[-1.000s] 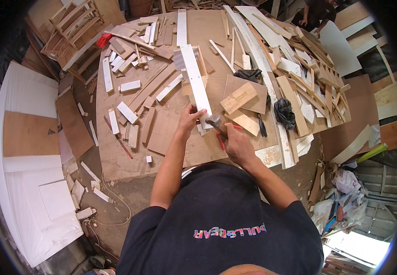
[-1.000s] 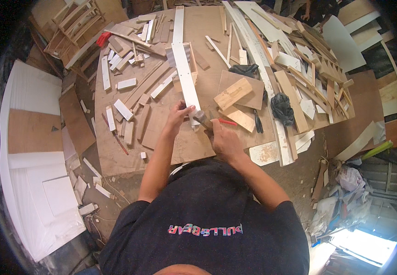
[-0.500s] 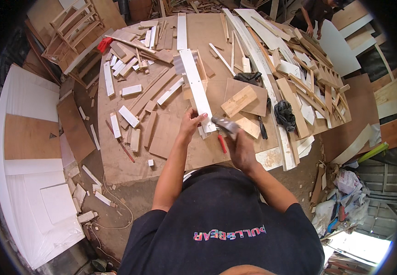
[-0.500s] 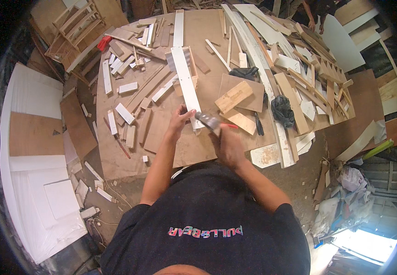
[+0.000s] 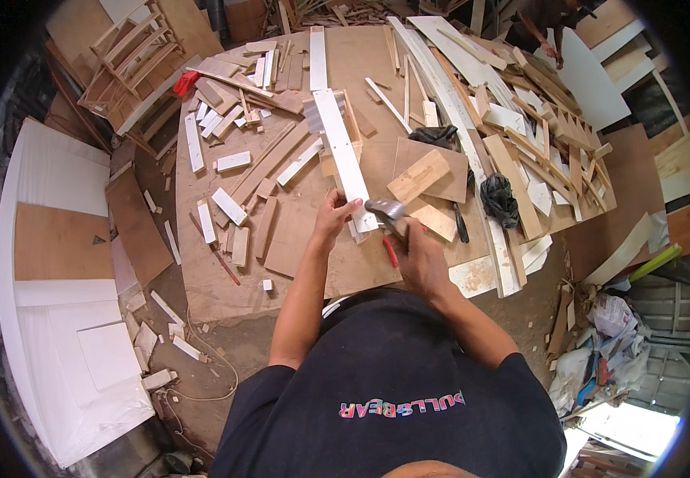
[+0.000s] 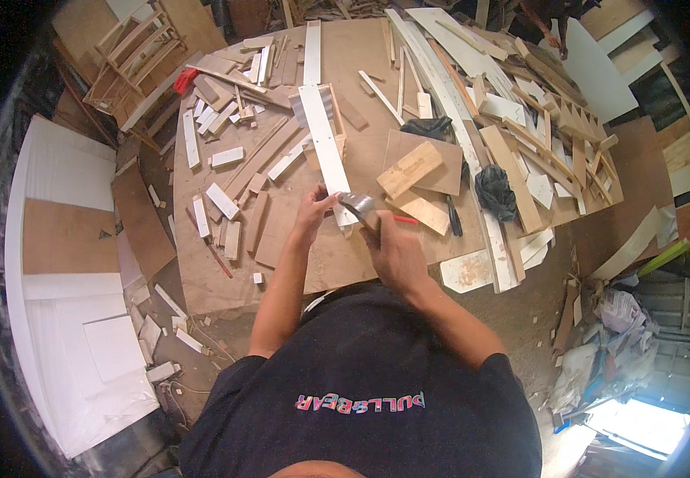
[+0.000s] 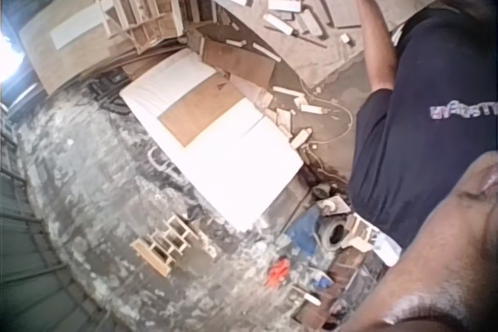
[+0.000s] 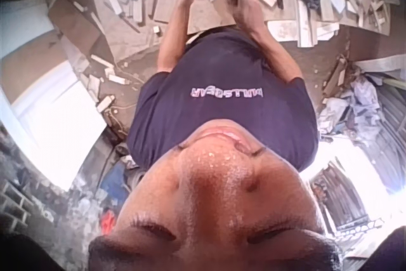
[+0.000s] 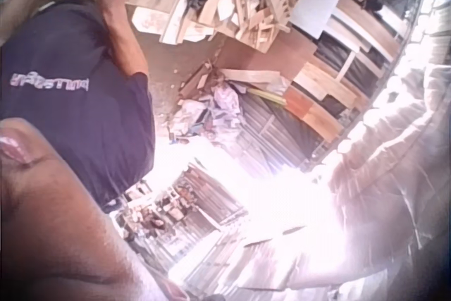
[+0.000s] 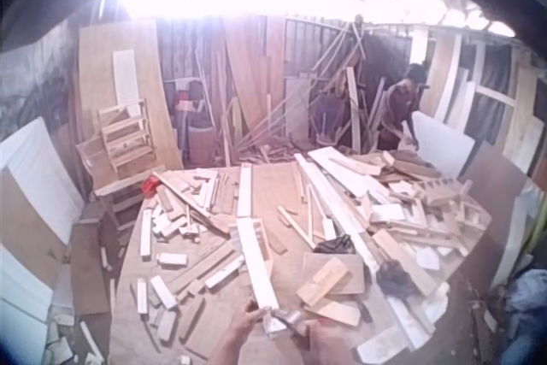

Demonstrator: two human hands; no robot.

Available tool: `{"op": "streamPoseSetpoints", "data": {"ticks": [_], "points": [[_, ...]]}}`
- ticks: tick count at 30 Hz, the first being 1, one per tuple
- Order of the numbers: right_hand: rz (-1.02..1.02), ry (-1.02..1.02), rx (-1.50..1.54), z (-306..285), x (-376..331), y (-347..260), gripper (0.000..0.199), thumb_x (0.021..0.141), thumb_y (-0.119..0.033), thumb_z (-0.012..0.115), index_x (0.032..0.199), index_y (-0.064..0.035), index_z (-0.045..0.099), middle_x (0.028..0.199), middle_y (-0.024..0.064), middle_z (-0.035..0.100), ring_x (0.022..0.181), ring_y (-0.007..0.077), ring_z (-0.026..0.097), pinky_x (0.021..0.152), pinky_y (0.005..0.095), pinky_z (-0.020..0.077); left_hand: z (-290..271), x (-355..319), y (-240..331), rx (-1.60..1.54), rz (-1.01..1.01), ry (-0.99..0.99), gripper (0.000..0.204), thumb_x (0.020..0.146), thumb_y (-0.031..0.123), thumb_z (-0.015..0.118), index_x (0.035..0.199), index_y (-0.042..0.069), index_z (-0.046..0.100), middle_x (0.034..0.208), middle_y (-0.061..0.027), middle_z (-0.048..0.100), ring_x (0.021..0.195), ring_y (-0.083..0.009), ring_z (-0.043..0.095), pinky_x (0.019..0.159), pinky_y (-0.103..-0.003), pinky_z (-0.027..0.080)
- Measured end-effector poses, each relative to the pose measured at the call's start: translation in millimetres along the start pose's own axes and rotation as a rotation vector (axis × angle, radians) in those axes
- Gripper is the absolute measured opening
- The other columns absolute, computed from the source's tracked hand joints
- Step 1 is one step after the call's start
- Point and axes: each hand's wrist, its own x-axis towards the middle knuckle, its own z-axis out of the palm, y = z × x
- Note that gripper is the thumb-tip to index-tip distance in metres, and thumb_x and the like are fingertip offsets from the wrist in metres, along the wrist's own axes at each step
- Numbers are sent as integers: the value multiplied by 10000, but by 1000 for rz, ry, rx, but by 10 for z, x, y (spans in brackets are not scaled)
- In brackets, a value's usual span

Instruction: The person assembles a small wooden structure by hammering nails into wood pieces, using pliers to pull out a nail, and measuring sections with a tape measure. They then use a hand saw to cut a piece of wood.

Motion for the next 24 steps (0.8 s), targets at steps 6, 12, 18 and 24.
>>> {"op": "streamPoseSetpoints", "data": {"ticks": [6, 12, 18, 24], "points": [[105, -174, -176, 159, -18, 228, 339, 1013, -267, 567, 1213, -15, 459, 768, 280, 655, 718, 488, 660, 597, 573, 501, 74, -35, 89, -8, -38, 32, 298, 858, 316, 817, 994, 127, 632, 898, 39, 651, 809, -82, 570, 759, -280, 436], [73, -69, -99, 247, -33, 309, 302, 1003, -239, 565, 1183, -24, 452, 758, 278, 654, 701, 491, 656, 594, 582, 496, 35, 17, 49, 36, -53, 25, 298, 868, 345, 786, 1046, 146, 655, 1025, 10, 693, 997, -139, 612, 913, -382, 443], [46, -4, -27, -53, 120, -19, 282, 999, -253, 576, 1137, -42, 449, 734, 272, 651, 704, 492, 662, 600, 584, 502, 27, -23, 123, 22, -77, 47, 263, 854, 314, 784, 998, 149, 638, 998, 12, 679, 951, -136, 596, 906, -379, 425], [153, -218, -211, 23, 135, 112, 251, 1012, -252, 568, 1102, -38, 469, 721, 258, 647, 718, 480, 664, 600, 584, 492, 13, -4, 170, 73, -80, 39, 273, 863, 306, 761, 1046, 133, 657, 1048, -11, 687, 1020, -161, 595, 934, -404, 421]]}}
